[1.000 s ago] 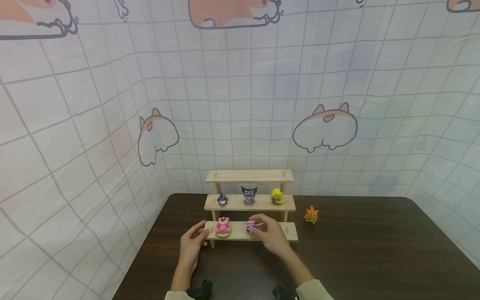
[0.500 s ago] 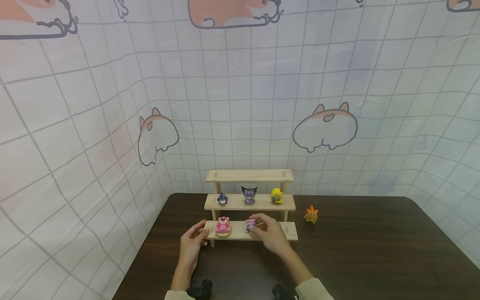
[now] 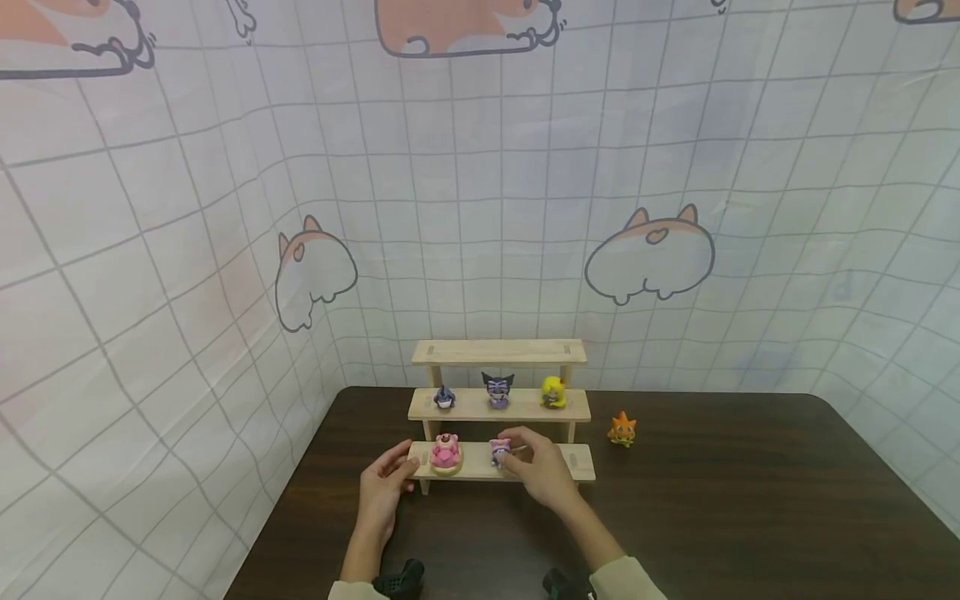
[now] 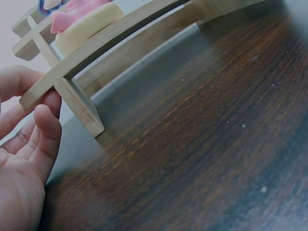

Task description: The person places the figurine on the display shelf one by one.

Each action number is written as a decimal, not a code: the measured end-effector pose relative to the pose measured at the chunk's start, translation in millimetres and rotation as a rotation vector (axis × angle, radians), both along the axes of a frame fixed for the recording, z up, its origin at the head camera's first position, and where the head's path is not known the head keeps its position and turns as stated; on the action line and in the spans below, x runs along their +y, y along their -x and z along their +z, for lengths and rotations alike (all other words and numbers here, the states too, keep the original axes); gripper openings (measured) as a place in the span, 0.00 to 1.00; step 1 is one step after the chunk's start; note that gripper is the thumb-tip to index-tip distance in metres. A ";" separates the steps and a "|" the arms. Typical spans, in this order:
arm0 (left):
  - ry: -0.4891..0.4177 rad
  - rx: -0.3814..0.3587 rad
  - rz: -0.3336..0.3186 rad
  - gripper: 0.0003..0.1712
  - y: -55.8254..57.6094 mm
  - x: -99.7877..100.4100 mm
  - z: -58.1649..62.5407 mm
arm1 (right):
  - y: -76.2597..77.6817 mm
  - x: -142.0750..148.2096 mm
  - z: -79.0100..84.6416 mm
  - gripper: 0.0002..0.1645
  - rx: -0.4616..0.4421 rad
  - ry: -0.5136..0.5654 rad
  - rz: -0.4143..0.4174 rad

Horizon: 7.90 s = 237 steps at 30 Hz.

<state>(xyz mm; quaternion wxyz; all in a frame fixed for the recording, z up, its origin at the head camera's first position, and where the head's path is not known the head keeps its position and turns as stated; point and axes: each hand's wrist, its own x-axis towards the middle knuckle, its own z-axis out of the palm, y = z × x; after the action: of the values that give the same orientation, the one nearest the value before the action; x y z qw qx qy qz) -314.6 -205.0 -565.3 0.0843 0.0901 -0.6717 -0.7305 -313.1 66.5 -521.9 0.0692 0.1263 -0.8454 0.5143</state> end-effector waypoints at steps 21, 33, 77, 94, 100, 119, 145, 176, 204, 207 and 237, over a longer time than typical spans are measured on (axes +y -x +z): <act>-0.001 0.009 0.003 0.24 -0.4 0.3 0.0 | 1.1 9.7 -0.5 0.22 -0.031 0.023 0.050; -0.014 0.026 0.008 0.24 -0.2 0.0 -3.0 | 5.9 64.8 20.8 0.21 -0.145 -0.005 0.357; -0.005 -0.010 -0.005 0.26 -0.7 0.1 1.3 | 22.0 180.0 -13.5 0.36 -0.200 0.042 -0.241; -0.013 -0.003 -0.010 0.26 -1.6 -0.4 2.2 | 26.6 174.4 -27.7 0.37 -0.246 0.030 -0.212; -0.010 -0.007 -0.008 0.26 -1.8 -0.4 1.9 | 26.8 174.1 -28.8 0.35 -0.238 0.035 -0.213; -0.007 -0.007 -0.006 0.25 -0.2 -0.2 2.3 | 26.8 177.2 -27.9 0.34 -0.216 0.037 -0.233; -0.014 0.006 0.008 0.25 0.1 -0.2 -0.6 | 0.4 172.2 19.0 0.37 -0.053 -0.001 -0.226; 0.000 0.004 0.003 0.24 -0.8 -0.8 0.1 | -40.6 153.0 63.9 0.35 -0.071 0.034 -0.013; -0.023 0.015 0.011 0.24 -0.2 -1.1 -0.6 | -31.4 95.9 20.5 0.32 -0.094 0.063 0.025; -0.021 0.016 0.009 0.24 0.0 -0.9 -0.9 | -29.9 91.8 15.9 0.30 -0.090 0.080 0.000; -0.013 0.007 0.008 0.24 0.4 -0.7 -1.2 | -21.8 84.0 6.2 0.29 -0.071 0.015 -0.069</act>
<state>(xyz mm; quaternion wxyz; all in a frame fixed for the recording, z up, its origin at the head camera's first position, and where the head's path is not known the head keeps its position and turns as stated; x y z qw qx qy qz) -315.1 -205.7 -566.5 0.0889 0.0908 -0.6663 -0.7347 -291.3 150.5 -515.7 0.0578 0.0782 -0.8472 0.5223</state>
